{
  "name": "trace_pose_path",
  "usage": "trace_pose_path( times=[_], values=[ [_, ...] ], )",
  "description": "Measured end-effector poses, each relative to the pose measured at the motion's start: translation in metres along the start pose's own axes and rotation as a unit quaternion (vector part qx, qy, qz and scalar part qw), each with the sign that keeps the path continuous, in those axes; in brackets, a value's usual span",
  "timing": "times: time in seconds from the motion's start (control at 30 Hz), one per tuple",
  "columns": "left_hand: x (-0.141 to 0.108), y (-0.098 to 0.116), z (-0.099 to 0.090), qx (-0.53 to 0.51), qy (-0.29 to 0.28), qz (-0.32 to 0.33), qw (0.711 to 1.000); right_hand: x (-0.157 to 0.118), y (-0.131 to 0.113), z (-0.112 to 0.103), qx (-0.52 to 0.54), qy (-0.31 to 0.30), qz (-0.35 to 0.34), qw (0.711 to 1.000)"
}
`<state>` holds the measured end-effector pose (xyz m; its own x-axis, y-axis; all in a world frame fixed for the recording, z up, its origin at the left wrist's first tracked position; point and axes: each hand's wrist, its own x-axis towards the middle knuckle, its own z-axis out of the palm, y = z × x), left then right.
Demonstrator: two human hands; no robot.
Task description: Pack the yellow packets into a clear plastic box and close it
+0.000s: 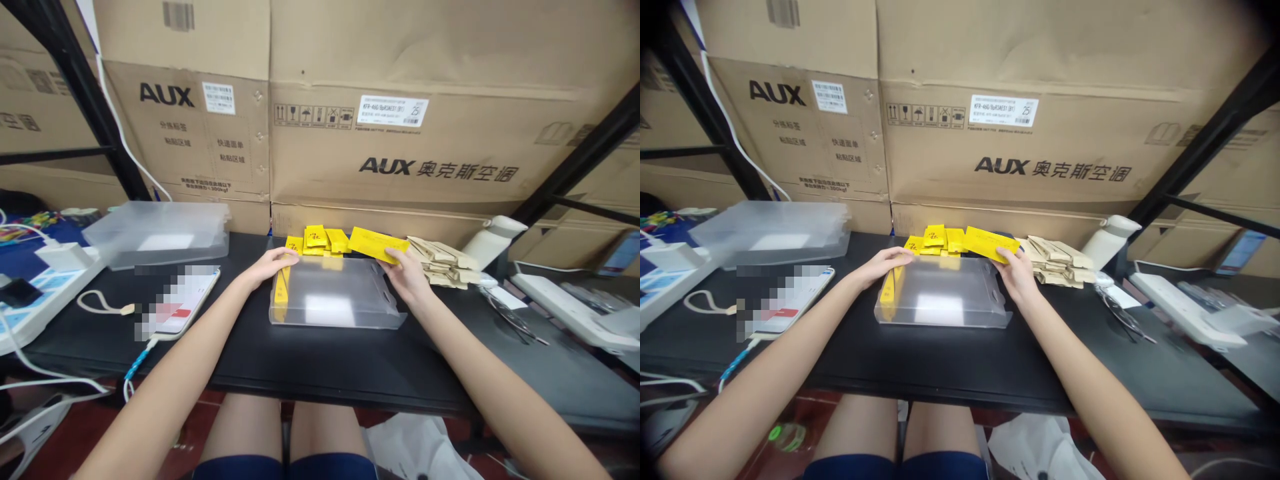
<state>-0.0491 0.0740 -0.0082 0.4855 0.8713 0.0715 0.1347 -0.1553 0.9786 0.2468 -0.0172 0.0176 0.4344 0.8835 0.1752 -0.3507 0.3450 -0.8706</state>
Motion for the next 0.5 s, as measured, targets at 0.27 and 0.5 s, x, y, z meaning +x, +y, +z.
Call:
trace_pose_path(
  times=[0.27,0.5],
  values=[
    [0.0014,-0.0009,-0.0003,0.002,-0.004,0.000,1.000,0.0063,0.0046,-0.0064,-0.006,0.011,-0.005,1.000],
    [0.0015,-0.0009,-0.0001,-0.001,-0.003,0.002,1.000,0.0076,0.0054,-0.0069,-0.019,0.008,-0.008,1.000]
  ],
)
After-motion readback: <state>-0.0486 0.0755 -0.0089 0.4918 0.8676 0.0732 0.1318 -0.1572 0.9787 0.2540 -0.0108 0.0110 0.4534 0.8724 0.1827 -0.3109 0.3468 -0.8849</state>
